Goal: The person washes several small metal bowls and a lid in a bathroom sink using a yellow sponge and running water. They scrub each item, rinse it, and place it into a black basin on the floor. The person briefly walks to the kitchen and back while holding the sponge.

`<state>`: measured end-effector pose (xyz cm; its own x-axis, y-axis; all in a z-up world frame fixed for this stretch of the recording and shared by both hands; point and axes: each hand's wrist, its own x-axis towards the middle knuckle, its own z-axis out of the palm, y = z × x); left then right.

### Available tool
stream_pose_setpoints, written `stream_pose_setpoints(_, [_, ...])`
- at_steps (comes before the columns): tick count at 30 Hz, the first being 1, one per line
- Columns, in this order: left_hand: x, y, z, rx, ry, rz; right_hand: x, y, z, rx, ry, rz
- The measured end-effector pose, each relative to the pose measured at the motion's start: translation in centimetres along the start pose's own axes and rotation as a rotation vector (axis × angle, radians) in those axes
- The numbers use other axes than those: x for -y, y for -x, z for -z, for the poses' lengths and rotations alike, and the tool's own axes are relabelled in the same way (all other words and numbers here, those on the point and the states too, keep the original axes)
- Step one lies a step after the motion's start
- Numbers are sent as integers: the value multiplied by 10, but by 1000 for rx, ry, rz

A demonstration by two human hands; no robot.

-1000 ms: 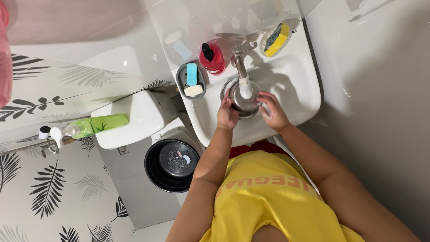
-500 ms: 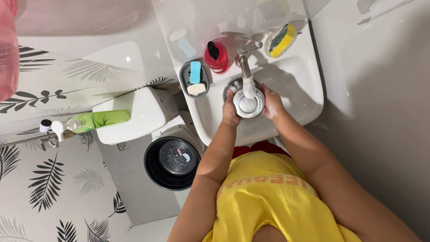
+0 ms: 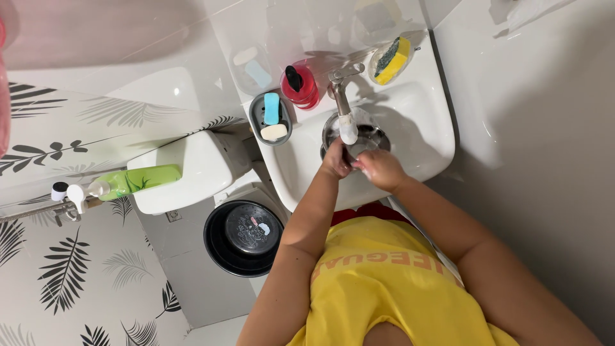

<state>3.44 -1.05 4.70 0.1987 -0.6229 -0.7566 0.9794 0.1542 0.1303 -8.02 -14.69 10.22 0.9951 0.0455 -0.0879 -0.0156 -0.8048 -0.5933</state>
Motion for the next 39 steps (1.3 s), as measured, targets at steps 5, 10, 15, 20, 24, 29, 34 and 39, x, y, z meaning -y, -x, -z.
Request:
stream_pose_setpoints(5, [-14,23,-12,-298,-202,-155,7,4,5,31,150,250])
stream_pose_setpoints(10, [-12,11,7,-270,-289,-286,-14,-23,29,268,653,289])
stream_pose_setpoints(15, [-17,10,8,-295,-485,-192,-16,-49,52,753,1191,572])
stream_pose_setpoints(20, [-26,11,9,-255,-477,-263,-21,-48,43,611,1147,547])
stream_pose_setpoints(24, [-24,3,16,-237,-450,-331,-26,-36,16,540,1187,488])
stream_pose_setpoints(29, [-18,-8,24,-326,-503,-348,-22,-30,5,583,1137,451])
stream_pose_setpoints(34, [-12,-11,24,-328,-530,-385,5,-30,32,722,1100,405])
stream_pose_setpoints(39, [-11,-16,24,-338,-600,-406,0,-28,13,483,1086,390])
